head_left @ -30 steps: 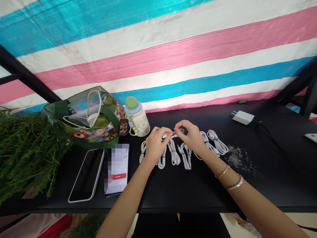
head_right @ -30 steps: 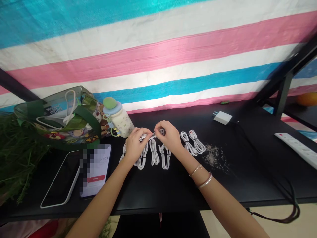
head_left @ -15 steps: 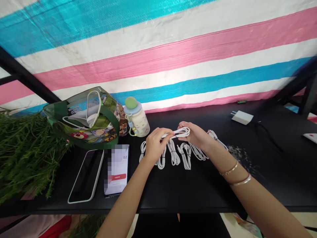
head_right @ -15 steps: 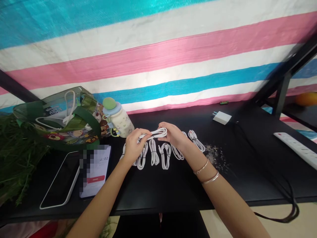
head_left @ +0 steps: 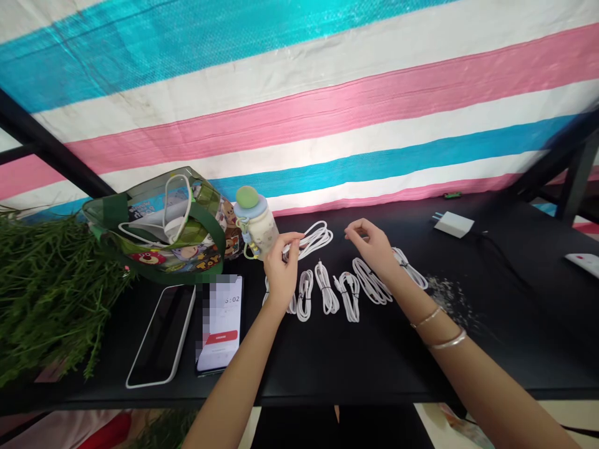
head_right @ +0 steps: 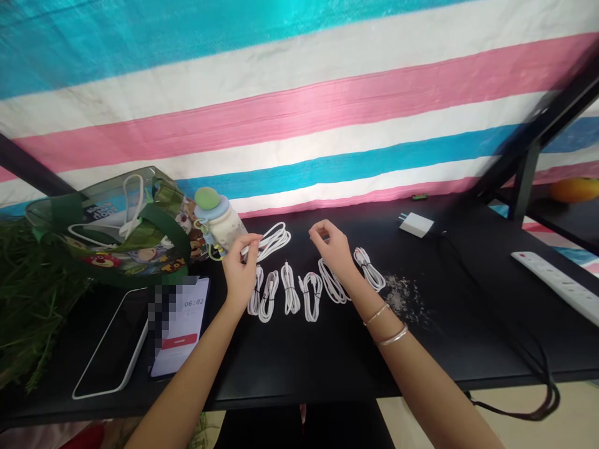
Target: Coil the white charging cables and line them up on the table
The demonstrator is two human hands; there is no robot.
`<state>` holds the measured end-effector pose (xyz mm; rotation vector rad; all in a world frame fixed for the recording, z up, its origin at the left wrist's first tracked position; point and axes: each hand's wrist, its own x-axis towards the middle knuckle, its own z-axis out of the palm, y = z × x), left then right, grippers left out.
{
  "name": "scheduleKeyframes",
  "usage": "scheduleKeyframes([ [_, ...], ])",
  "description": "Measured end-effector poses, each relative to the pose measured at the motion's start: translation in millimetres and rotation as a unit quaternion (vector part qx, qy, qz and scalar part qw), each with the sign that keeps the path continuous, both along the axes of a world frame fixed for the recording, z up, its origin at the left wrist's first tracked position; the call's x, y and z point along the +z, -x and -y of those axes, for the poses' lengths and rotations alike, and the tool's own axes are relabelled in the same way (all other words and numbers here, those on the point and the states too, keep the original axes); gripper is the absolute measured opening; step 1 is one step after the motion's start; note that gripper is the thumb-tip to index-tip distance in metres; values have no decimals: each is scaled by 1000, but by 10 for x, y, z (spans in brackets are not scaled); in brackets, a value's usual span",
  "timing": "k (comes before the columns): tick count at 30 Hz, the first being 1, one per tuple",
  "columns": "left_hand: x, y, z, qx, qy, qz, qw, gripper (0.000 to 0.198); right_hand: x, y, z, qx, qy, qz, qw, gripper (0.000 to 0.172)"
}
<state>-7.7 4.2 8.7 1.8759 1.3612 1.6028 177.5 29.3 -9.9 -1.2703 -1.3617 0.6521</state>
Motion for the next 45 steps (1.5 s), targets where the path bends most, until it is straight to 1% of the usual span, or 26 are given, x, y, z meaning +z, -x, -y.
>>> scheduleKeyframes([
  [3, 4, -8, 6, -1, 3, 4, 1000, 18, -60, -2, -5, -13, -34, 112, 993, 6],
  [4, 4, -11, 7, 0, 5, 7, 1000, 17, -73, -2, -4, -17, -38, 142, 989, 4],
  [6, 3, -18, 11, 5, 11, 10, 1000, 16, -84, 0, 1, -24, -43, 179, 983, 10],
  [9, -8, -28, 15, 14, 22, 9, 1000, 16, -68, 16, 19, -16, -53, 188, 981, 13],
  [11, -18, -32, 16, 15, 26, 8, 1000, 16, -44, 49, 41, 17, -53, 165, 985, 11],
  [13, -27, -32, 13, 13, 28, 8, 999, 16, -19, 106, 74, 76, -41, 125, 988, 11],
  [16, -31, -26, 7, 0, 31, 10, 999, 16, 15, 218, 140, 181, -25, 67, 981, 15],
  [18, -29, -25, 5, -10, 34, 18, 999, 15, 38, 286, 185, 213, -22, 45, 976, 17],
  [21, -21, -34, 6, -28, 43, 26, 998, 15, 79, 344, 230, 217, -12, -4, 976, 20],
  [25, -16, -53, 18, -55, 45, 16, 997, 15, 137, 340, 240, 191, 7, -71, 979, 23],
  [32, -14, -60, 40, -60, 58, -27, 996, 21, 186, 341, 261, 159, 40, -144, 976, 25],
  [35, -1, -62, 44, -73, 55, -41, 995, 23, 183, 352, 271, 154, 44, -154, 975, 24],
  [38, 10, -62, 47, -77, 54, -61, 994, 22, 163, 358, 263, 171, 37, -147, 974, 24],
  [41, 10, -59, 48, -61, 46, -77, 994, 21, 130, 365, 241, 180, 18, -134, 974, 25],
  [45, 10, -53, 47, -33, 14, -81, 996, 13, 112, 370, 232, 172, -10, -110, 979, 23],
])
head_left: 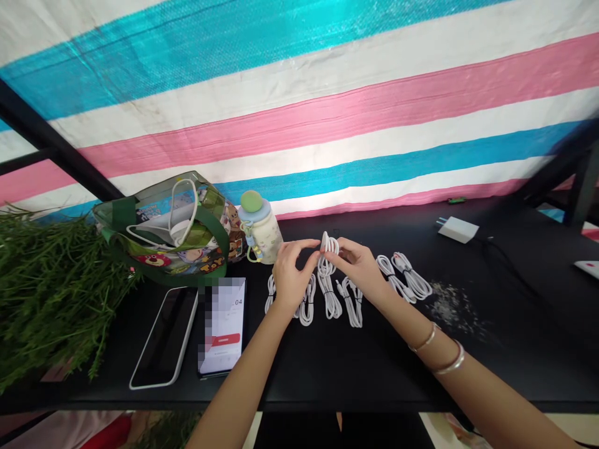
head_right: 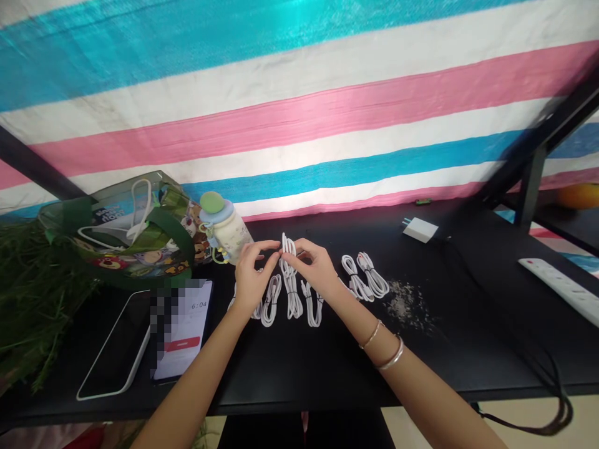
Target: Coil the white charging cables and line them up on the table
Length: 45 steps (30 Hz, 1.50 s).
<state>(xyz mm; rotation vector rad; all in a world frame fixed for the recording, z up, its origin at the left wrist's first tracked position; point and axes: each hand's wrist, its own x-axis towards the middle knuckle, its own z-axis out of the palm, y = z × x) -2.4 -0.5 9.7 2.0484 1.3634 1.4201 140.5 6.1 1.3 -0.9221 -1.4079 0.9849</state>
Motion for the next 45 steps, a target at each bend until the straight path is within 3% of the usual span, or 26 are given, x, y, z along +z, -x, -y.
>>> scheduleKeyframes([
  [11, -10, -18, 11, 1, -9, 6, 1000, 8, 87, -5, 105, -39, -122, 145, 981, 28],
  [17, 17, -36, 25, 3, 1, 28, 1000, 7, 98, -2, 113, -41, -138, 182, 973, 30],
  [28, 21, -17, -17, -22, 110, 143, 983, 5, 109, -36, 84, -60, -73, 129, 987, 29],
  [35, 37, -37, -5, -36, 141, 128, 981, 3, 77, -42, 41, -32, -31, 85, 995, 25],
  [45, 22, -26, -8, -43, 133, 115, 984, 6, 121, -41, 61, -14, -36, 107, 994, 39],
])
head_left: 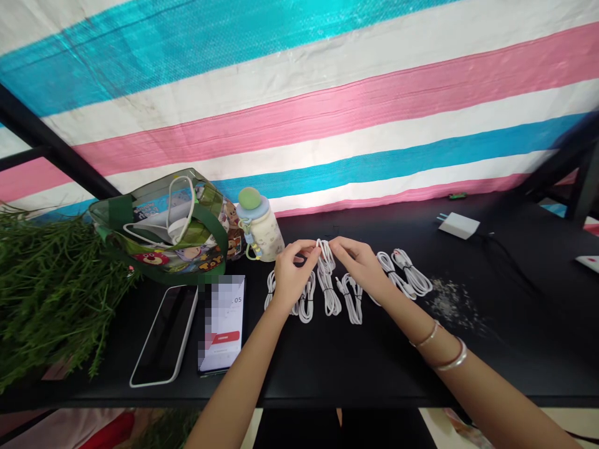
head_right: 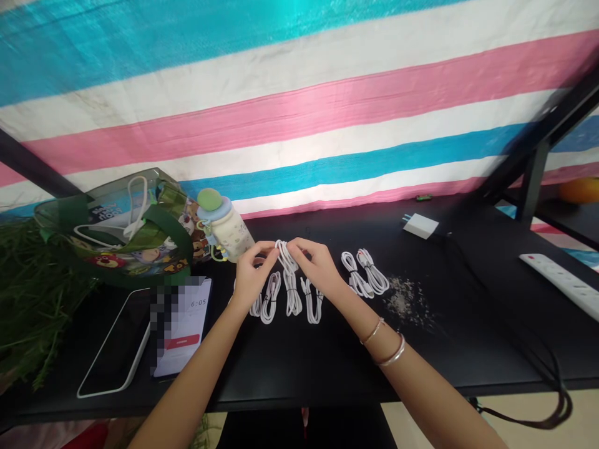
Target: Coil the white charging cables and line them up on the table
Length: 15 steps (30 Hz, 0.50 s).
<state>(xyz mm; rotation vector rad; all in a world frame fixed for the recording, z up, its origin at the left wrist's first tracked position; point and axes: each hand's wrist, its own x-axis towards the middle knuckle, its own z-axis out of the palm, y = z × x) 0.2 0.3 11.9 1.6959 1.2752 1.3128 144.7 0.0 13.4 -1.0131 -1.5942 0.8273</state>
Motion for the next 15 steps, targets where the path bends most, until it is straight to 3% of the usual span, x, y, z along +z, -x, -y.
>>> scheduleKeyframes([
  [15, 24, -21, 15, -15, 1, 27, 1000, 4, 5, 1, 4, -20, 1, -13, 1000, 29],
])
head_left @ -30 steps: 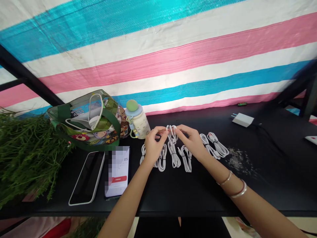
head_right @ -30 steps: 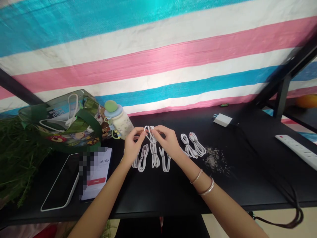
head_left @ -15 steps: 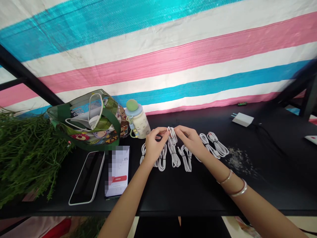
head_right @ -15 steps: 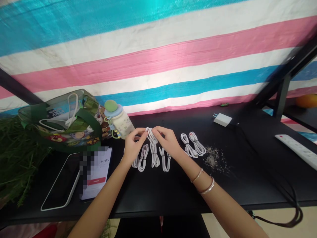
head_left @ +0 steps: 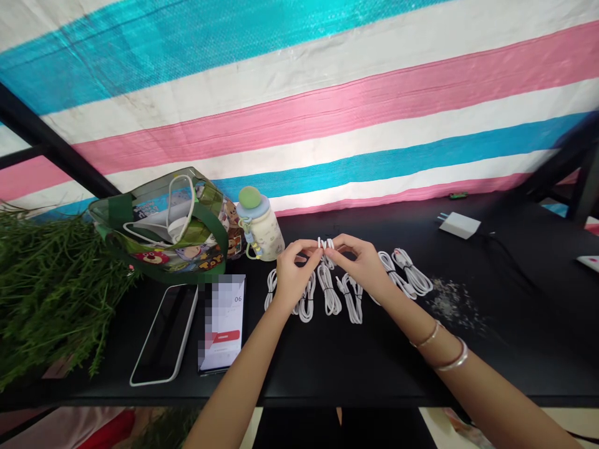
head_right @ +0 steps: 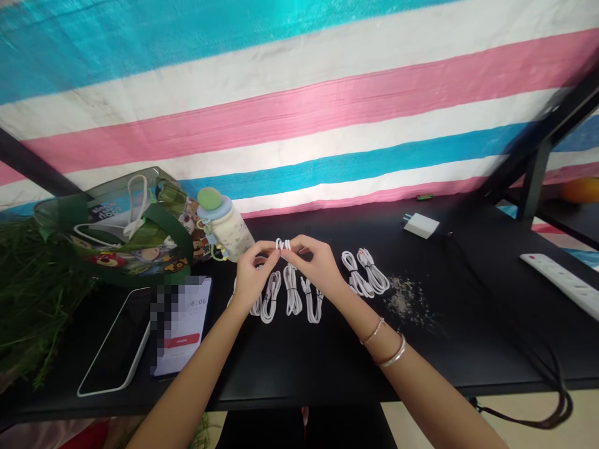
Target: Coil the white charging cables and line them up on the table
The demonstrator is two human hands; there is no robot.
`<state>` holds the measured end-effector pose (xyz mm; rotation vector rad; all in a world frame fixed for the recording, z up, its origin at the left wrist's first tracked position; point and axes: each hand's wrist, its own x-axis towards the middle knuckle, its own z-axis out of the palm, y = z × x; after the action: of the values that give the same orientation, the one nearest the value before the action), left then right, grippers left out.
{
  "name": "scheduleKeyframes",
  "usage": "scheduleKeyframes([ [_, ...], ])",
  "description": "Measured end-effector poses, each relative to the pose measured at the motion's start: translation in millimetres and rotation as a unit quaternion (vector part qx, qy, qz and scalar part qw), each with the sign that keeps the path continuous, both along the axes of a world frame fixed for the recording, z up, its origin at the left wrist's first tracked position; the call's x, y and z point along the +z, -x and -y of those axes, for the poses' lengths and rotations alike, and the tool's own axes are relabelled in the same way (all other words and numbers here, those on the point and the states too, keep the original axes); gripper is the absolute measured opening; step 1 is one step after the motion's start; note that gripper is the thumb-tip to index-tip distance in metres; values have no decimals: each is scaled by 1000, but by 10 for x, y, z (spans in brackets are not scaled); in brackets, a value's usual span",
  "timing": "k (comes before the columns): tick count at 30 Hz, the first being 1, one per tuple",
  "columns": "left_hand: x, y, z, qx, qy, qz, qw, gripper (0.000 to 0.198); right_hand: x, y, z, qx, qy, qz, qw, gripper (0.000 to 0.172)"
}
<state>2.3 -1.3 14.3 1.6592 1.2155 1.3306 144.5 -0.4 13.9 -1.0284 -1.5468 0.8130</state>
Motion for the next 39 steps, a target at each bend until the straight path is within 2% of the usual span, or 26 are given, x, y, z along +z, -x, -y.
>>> scheduleKeyframes([
  [15, 19, 2, -23, -24, 87, 78, 993, 9, 21, -6, 7, 9, -9, 16, 1000, 19],
  [20, 14, 20, -37, -27, 87, 109, 990, 12, 36, -39, -11, -20, 8, -52, 998, 27],
  [24, 7, 38, -46, -3, 93, 125, 988, 15, 58, -71, -20, -41, 33, -101, 993, 35],
  [32, 1, 68, -89, 45, 91, 153, 983, 17, 30, -107, -75, -86, 7, -129, 988, 37],
  [35, -1, 66, -89, 38, 78, 160, 983, 16, 32, -107, -70, -86, 8, -133, 987, 37],
  [39, 5, 46, -69, 3, 65, 130, 989, 16, 55, -99, -41, -52, 12, -109, 993, 36],
])
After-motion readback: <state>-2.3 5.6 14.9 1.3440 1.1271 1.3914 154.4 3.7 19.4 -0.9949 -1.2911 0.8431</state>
